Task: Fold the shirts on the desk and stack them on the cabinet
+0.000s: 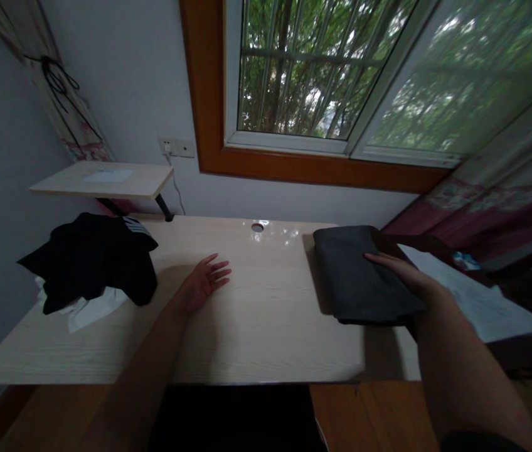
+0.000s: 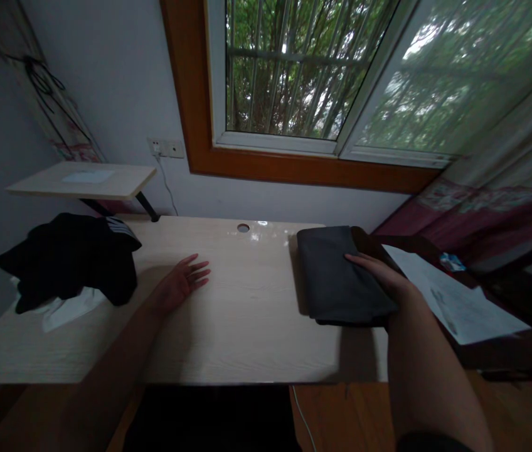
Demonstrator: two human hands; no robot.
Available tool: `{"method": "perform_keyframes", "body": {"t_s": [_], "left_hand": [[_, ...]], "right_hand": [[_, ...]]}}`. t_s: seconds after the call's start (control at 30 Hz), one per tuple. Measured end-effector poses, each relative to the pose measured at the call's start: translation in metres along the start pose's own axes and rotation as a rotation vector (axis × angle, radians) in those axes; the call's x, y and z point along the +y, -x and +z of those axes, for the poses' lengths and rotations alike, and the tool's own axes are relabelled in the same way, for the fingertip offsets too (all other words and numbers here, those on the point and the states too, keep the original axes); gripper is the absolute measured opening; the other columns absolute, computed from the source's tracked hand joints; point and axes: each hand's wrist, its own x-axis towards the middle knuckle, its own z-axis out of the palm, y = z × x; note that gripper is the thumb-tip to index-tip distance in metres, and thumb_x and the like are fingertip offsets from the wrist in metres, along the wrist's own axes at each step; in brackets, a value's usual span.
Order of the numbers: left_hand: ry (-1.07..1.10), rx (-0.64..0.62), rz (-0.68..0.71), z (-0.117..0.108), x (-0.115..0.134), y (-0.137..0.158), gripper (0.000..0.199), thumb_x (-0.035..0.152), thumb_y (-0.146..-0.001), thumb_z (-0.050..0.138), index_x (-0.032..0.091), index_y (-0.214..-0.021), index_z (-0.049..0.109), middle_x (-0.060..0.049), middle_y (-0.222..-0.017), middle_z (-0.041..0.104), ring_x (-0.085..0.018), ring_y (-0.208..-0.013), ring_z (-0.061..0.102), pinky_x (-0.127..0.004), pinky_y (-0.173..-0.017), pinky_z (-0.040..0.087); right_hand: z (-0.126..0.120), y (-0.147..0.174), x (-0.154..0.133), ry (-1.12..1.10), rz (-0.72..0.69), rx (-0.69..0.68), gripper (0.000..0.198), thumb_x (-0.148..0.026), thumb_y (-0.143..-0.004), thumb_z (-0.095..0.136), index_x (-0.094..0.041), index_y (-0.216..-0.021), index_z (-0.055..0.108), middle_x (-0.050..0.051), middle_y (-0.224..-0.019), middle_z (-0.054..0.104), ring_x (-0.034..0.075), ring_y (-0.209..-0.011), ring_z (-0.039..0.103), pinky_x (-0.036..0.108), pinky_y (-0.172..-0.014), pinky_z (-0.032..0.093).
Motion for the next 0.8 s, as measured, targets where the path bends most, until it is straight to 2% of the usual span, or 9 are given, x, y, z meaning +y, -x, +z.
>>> {"method": "perform_keyframes", "body": {"t_s": [0.13,0.33,0.5,0.67,0.8], "left_hand": [[-0.012,0.002,0.003,0.000,0.000,0.000,0.046,0.035,-0.096,0.060,0.024,-0.139,0.052,-0.016,-0.135,0.065,-0.027,-0.116,0.068,-0.050,-0.105,0.049],[-0.015,0.003,0.007,0.000,-0.001,0.000,0.046,0.030,-0.094,0.062,0.024,-0.139,0.052,-0.015,-0.135,0.065,-0.027,-0.116,0.068,-0.050,-0.105,0.050],[-0.018,0.023,-0.007,0.001,0.000,0.000,0.047,0.029,-0.093,0.063,0.023,-0.138,0.052,-0.016,-0.135,0.065,-0.027,-0.115,0.069,-0.049,-0.104,0.051],[-0.019,0.028,-0.004,0.002,0.000,0.001,0.047,0.028,-0.092,0.065,0.022,-0.138,0.053,-0.016,-0.135,0.065,-0.027,-0.114,0.069,-0.048,-0.104,0.051],[-0.028,0.022,-0.004,0.000,-0.001,0.000,0.046,0.028,-0.093,0.064,0.023,-0.138,0.053,-0.015,-0.134,0.065,-0.026,-0.115,0.069,-0.047,-0.104,0.051]], "right_hand": [[-0.005,-0.005,0.012,0.038,0.001,-0.001,0.035,-0.034,-0.084,0.077,-0.023,-0.117,0.069,0.013,-0.096,0.078,0.026,-0.074,0.074,0.033,-0.063,0.060],[-0.019,-0.017,0.008,0.009,-0.103,0.035,0.038,-0.031,-0.085,0.074,-0.028,-0.122,0.066,0.010,-0.100,0.078,0.022,-0.066,0.071,0.030,-0.057,0.057],[-0.023,-0.012,0.002,0.016,-0.057,-0.001,0.050,-0.039,-0.083,0.077,-0.030,-0.130,0.063,0.011,-0.102,0.077,0.025,-0.069,0.072,0.034,-0.060,0.055],[-0.016,-0.006,-0.002,0.035,-0.009,0.042,0.047,-0.037,-0.083,0.076,-0.026,-0.127,0.065,0.015,-0.101,0.076,0.025,-0.068,0.072,0.036,-0.061,0.053],[-0.015,-0.007,-0.005,0.059,-0.028,0.032,0.042,-0.035,-0.086,0.072,-0.026,-0.126,0.064,0.012,-0.100,0.077,0.023,-0.067,0.071,0.033,-0.060,0.053]]}}
